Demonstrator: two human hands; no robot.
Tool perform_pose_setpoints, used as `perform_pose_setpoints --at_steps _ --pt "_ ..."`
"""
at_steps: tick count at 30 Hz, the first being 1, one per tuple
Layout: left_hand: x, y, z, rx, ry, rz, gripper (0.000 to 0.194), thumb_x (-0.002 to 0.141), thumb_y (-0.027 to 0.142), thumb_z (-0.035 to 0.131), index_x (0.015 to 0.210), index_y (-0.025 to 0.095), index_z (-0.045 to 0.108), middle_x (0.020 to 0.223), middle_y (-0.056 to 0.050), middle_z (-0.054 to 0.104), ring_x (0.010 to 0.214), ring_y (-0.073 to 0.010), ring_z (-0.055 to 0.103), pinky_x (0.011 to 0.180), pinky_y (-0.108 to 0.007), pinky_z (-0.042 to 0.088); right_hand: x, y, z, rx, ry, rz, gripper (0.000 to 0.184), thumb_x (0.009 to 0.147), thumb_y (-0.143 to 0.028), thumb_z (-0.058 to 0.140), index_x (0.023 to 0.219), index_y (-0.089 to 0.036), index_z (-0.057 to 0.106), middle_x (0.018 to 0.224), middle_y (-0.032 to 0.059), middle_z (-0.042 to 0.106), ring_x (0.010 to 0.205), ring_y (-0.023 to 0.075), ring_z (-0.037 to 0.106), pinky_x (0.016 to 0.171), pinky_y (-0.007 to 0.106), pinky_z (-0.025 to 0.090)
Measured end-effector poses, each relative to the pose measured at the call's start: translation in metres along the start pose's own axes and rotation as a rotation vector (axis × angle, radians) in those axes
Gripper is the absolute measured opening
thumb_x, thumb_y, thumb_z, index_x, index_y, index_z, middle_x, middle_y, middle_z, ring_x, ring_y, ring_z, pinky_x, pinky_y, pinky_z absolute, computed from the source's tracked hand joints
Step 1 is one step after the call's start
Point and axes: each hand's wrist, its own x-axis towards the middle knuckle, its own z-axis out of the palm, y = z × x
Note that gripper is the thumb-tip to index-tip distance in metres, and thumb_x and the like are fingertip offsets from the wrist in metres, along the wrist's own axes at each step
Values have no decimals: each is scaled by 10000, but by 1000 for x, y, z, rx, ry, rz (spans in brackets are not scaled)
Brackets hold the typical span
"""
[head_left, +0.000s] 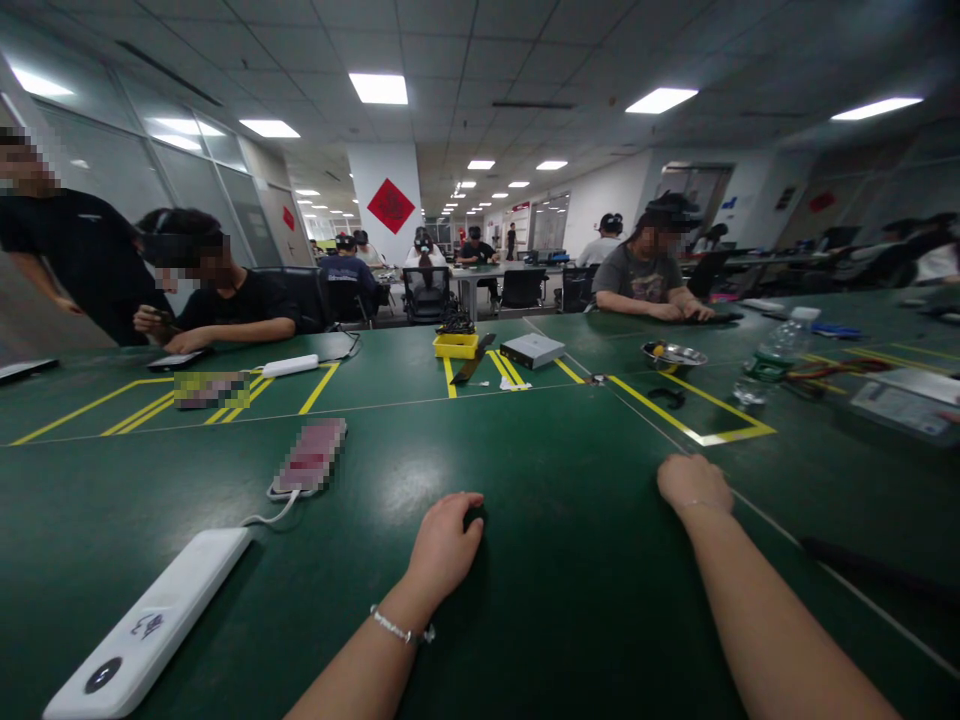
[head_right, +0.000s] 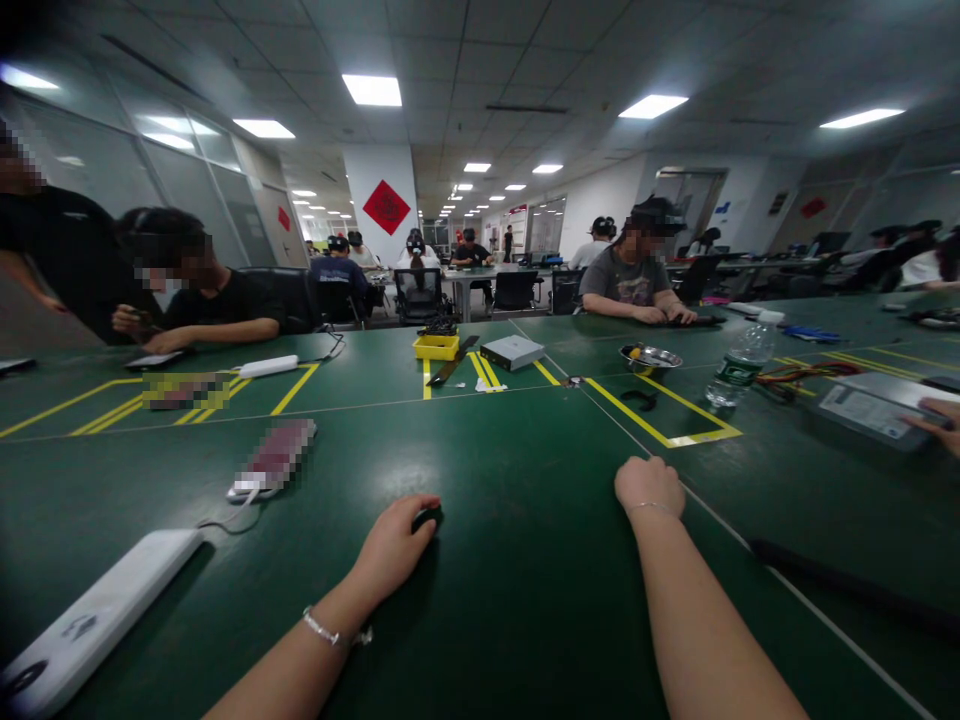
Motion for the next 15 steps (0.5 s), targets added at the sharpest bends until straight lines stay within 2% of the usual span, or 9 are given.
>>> perform_pose_setpoints --at_steps 4,7,11,15 --pt "0 0 1 2 0 -3 293 741 178 495 1011 217 601 1053 -36 638 1016 -192 546 928 -356 393 -7 -13 -10 33 68 -23 396 791 -251 310 928 -127 661 962 203 586 868 308 567 638 383 444" --pt "1 1 0 6 3 3 285 745 182 492 1004 227 601 1046 -32 640 1014 -193 547 921 -359 397 -16 -34 -17 116 78 -81 397 802 -315 305 878 -172 667 893 158 605 756 250 586 573 331 427" --pt "1 1 -1 15 -1 5 277 745 192 502 1003 227 597 1054 -35 634 1021 -199 543 921 -367 390 -43 -74 -18 297 -28 -250 334 790 -336 358 786 -194 660 831 101 627 677 189 580 551 282 400" --pt "-1 4 4 -6 -16 38 282 737 278 556 1013 220 574 999 -39 647 965 -202 565 871 -358 410 -87 -119 -13 626 -226 -486 251 770 -332 420 732 -207 635 693 21 634 633 150 563 561 251 388"
